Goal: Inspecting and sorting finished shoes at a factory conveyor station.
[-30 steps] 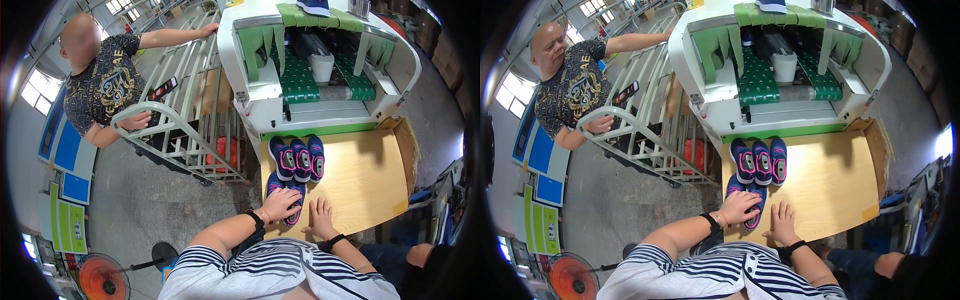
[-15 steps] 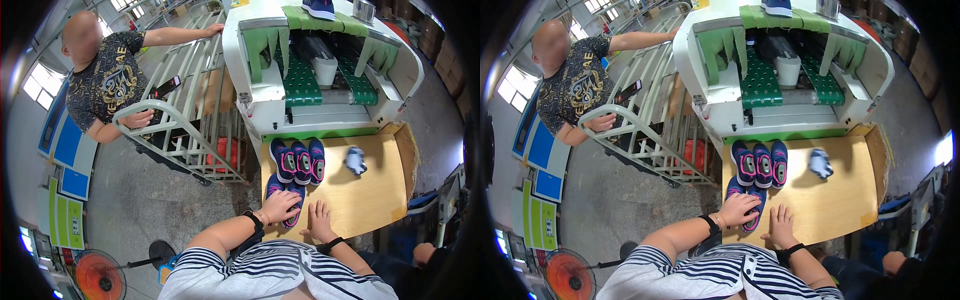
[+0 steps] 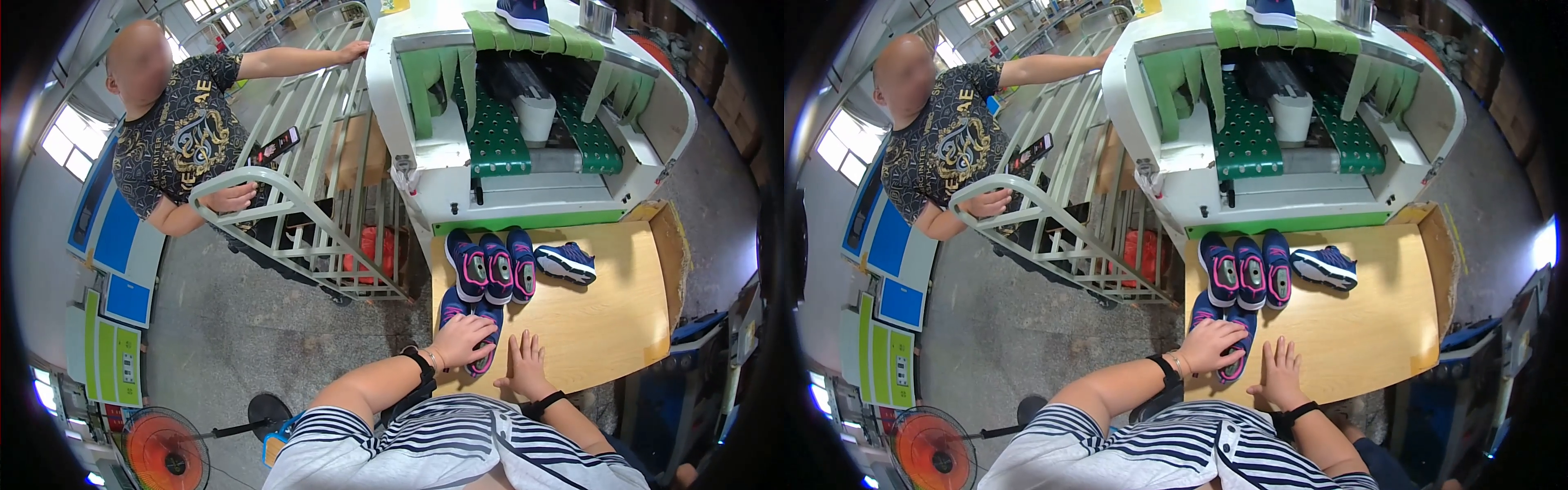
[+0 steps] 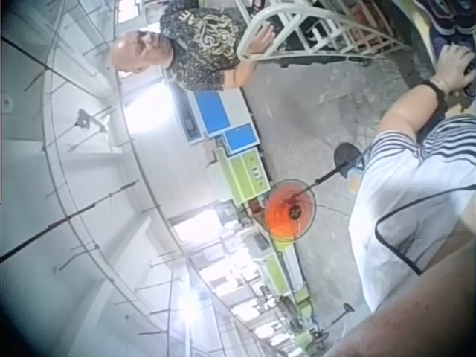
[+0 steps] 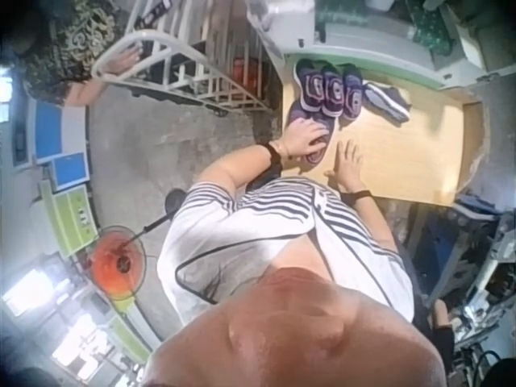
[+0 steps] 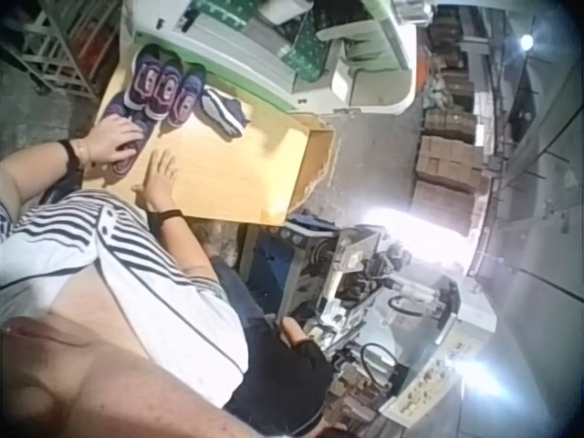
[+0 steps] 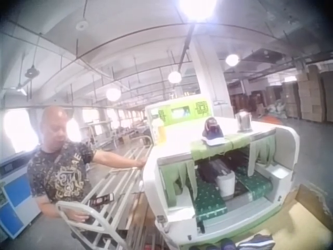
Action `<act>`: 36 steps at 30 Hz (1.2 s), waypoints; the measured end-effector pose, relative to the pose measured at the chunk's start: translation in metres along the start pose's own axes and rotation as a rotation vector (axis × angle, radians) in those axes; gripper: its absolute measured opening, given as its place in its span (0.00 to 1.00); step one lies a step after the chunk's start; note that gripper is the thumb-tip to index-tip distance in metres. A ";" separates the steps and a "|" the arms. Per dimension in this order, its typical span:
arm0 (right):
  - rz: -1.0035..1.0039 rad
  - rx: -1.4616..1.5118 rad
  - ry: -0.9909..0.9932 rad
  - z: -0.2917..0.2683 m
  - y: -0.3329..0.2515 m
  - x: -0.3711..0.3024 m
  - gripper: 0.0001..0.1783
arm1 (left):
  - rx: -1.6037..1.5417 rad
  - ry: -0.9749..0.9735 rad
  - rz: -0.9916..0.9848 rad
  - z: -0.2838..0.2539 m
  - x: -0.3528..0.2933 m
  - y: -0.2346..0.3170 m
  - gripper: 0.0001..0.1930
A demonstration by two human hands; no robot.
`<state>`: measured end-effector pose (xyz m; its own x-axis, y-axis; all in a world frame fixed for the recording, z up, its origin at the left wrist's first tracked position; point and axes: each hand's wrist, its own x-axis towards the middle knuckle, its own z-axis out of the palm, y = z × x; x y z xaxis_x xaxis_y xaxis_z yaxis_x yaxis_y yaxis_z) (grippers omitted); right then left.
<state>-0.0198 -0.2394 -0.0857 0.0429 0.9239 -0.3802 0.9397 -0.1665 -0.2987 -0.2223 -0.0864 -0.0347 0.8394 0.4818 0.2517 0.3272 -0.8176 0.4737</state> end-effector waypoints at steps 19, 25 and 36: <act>0.384 0.700 0.873 -0.057 0.113 0.087 0.24 | 0.026 0.014 -0.002 -0.009 0.009 0.001 0.20; 0.797 1.405 0.548 -0.097 0.182 0.142 0.40 | 0.015 -0.004 0.015 -0.002 0.010 0.002 0.21; 0.377 0.438 1.167 -0.044 0.087 0.031 0.49 | -0.013 0.008 0.006 -0.006 0.012 0.004 0.20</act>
<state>0.0780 -0.2104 -0.0852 0.7542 0.5117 0.4114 0.6265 -0.3732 -0.6843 -0.2137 -0.0822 -0.0253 0.8378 0.4793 0.2615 0.3162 -0.8164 0.4833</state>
